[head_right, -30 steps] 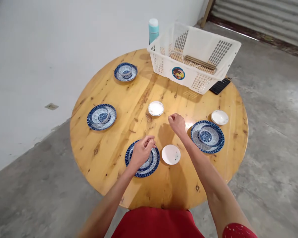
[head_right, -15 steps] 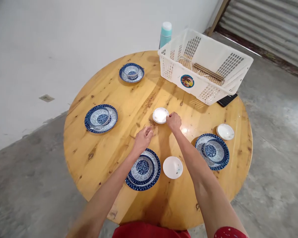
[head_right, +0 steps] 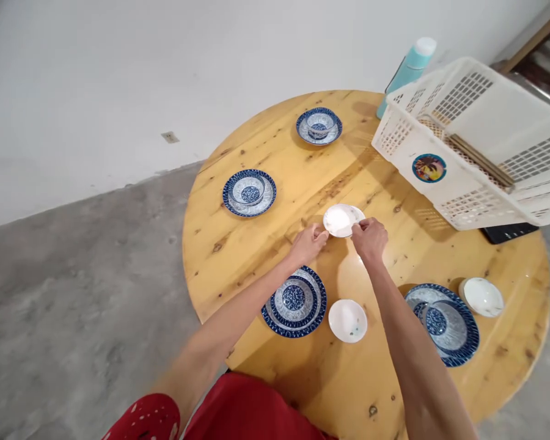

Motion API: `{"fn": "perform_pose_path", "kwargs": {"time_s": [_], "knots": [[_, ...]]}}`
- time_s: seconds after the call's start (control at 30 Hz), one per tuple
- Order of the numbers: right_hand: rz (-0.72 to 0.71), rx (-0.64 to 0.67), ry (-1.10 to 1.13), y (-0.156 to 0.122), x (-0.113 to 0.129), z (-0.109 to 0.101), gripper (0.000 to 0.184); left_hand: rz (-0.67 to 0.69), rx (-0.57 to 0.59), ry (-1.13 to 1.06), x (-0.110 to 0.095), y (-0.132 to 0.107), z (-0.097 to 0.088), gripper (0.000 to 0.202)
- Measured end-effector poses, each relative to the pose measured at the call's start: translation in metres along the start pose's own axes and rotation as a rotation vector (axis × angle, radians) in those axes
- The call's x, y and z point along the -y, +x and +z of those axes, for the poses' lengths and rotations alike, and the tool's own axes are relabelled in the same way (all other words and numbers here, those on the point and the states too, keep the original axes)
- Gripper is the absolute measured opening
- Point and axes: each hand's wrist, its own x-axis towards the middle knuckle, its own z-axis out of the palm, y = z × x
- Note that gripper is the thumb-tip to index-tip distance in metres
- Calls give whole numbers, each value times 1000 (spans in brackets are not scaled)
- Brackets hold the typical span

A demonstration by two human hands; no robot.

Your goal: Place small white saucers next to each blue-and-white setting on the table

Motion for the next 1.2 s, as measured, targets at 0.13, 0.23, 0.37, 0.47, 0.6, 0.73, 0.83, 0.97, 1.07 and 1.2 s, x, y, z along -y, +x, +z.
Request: {"fn": "perform_pose_path", "kwargs": {"time_s": [0.13,0.23,0.37,0.47,0.6,0.73,0.83,0.97,1.07,1.2], "knots": [[84,-28,15,-26,51,23,16,-55,-54,-123,27,-20,-27,25],[-8,75,21,-39,81,50,16,-109,-125,-162,53,-36,-53,23],[-90,179,-48,-49,107,91,15,-200,-221,-155,82,-50,-87,20],[-96,219,-86,-53,123,116,14,-235,-264,-134,99,-57,-107,19],[-98,248,-114,-57,138,135,13,-232,-312,-107,114,-61,-123,18],[-90,275,-141,-60,144,142,14,-231,-339,-113,122,-61,-131,13],[-79,280,-148,-61,144,145,14,-234,-328,-114,122,-61,-133,13],[-67,290,-148,-63,142,147,12,-222,-308,-97,120,-62,-136,20],[-62,294,-145,-65,143,148,12,-220,-312,-93,118,-63,-138,24],[-61,289,-165,-65,145,150,13,-205,-295,-12,112,-65,-142,28]]}}
